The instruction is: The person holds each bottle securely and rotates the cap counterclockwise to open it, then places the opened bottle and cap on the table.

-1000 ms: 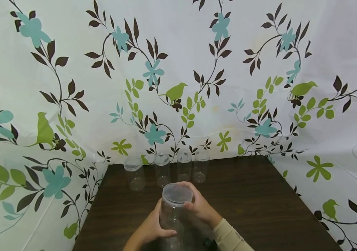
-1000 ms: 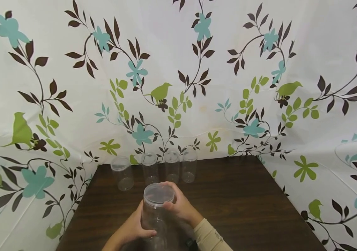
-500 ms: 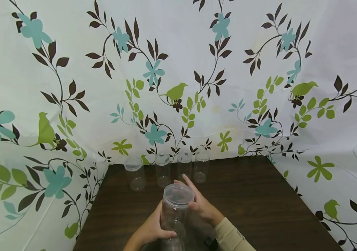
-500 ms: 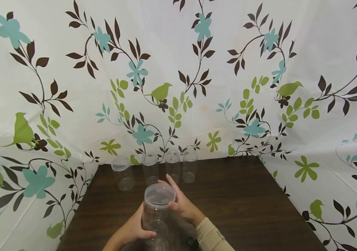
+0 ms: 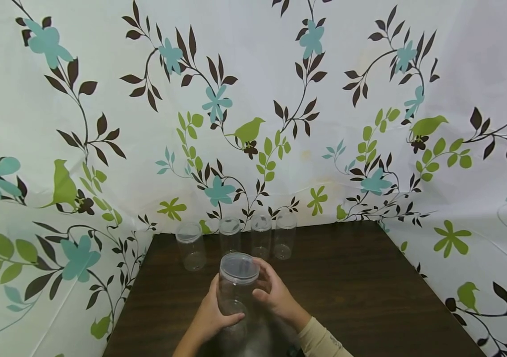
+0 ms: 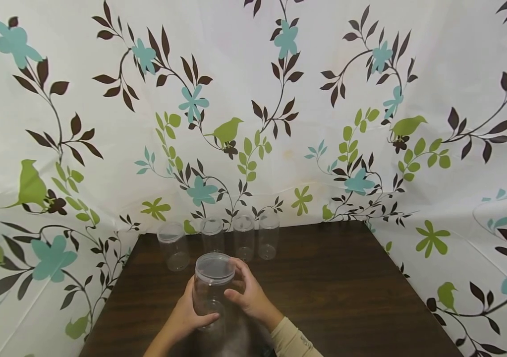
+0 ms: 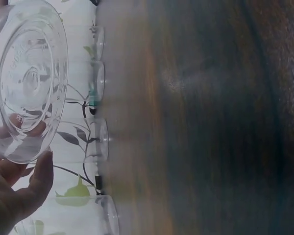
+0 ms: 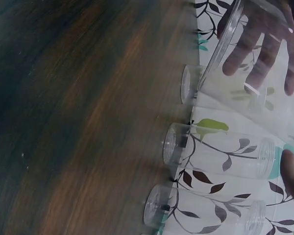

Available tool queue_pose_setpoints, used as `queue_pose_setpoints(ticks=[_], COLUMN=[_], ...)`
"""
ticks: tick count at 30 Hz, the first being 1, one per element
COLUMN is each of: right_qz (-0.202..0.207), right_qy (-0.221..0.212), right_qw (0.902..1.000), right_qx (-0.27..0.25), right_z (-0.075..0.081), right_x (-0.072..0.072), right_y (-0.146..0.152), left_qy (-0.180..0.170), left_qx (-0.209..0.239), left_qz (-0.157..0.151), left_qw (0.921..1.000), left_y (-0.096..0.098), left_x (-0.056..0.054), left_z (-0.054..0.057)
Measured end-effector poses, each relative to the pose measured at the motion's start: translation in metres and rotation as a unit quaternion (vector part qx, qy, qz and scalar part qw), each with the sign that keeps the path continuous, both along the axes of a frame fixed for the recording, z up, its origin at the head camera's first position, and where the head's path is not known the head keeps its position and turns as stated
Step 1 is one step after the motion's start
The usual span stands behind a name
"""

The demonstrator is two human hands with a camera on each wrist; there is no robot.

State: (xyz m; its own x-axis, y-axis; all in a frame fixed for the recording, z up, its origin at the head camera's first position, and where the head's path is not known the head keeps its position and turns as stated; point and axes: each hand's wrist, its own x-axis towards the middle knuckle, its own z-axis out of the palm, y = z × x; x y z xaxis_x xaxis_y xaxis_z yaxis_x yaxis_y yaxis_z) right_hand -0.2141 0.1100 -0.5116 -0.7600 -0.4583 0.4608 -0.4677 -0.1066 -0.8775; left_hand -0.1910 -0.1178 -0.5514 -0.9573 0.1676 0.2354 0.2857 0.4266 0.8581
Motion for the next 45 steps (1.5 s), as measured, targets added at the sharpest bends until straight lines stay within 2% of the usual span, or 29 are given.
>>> queue_pose_setpoints(ticks=[4, 6, 11, 15, 20, 22, 26, 31, 34, 37, 39, 42, 45], right_qz=[-0.016, -0.021, -0.012, 0.039, 0.112, 0.120, 0.121, 0.125, 0.118, 0.096, 0.070, 0.024, -0.005], right_qy=[0.005, 0.002, -0.004, -0.006, -0.038, -0.054, -0.070, -0.064, -0.061, -0.046, -0.028, -0.005, 0.017], right_qw=[0.9999, 0.9998, 0.9999, 0.9985, 0.9914, 0.9898, 0.9886, 0.9880, 0.9890, 0.9917, 0.9945, 0.9980, 0.9991], right_qx=[0.004, 0.002, -0.011, -0.037, -0.057, -0.055, -0.055, -0.065, -0.066, -0.072, -0.072, -0.059, -0.039], right_z=[0.001, 0.001, 0.002, 0.003, 0.002, 0.002, 0.002, 0.001, 0.000, -0.001, -0.002, -0.003, -0.004], right_x=[0.000, -0.001, -0.004, -0.008, -0.010, -0.010, -0.009, -0.009, -0.009, -0.008, -0.007, -0.005, -0.003], right_y=[-0.004, -0.004, -0.003, 0.002, 0.007, 0.008, 0.009, 0.008, 0.008, 0.007, 0.006, 0.004, 0.003], left_qy=[0.016, 0.022, 0.016, -0.008, -0.052, -0.064, -0.067, -0.066, -0.055, -0.048, -0.047, -0.035, -0.015], left_qx=[-0.010, -0.015, -0.018, 0.014, 0.073, 0.087, 0.096, 0.101, 0.092, 0.085, 0.076, 0.048, 0.017], left_qz=[0.000, -0.011, -0.073, -0.130, -0.194, -0.204, -0.205, -0.206, -0.200, -0.175, -0.138, -0.062, -0.005], left_qw=[0.9998, 0.9996, 0.9970, 0.9914, 0.9770, 0.9731, 0.9717, 0.9712, 0.9738, 0.9797, 0.9864, 0.9963, 0.9997], left_y=[0.001, 0.002, 0.004, 0.005, 0.003, 0.003, 0.002, 0.002, 0.002, 0.001, 0.000, -0.001, -0.003], left_x=[0.000, 0.001, 0.003, 0.006, 0.010, 0.010, 0.010, 0.010, 0.010, 0.010, 0.010, 0.009, 0.007], left_z=[0.001, 0.003, 0.007, 0.010, 0.011, 0.011, 0.010, 0.010, 0.010, 0.010, 0.009, 0.007, 0.004])
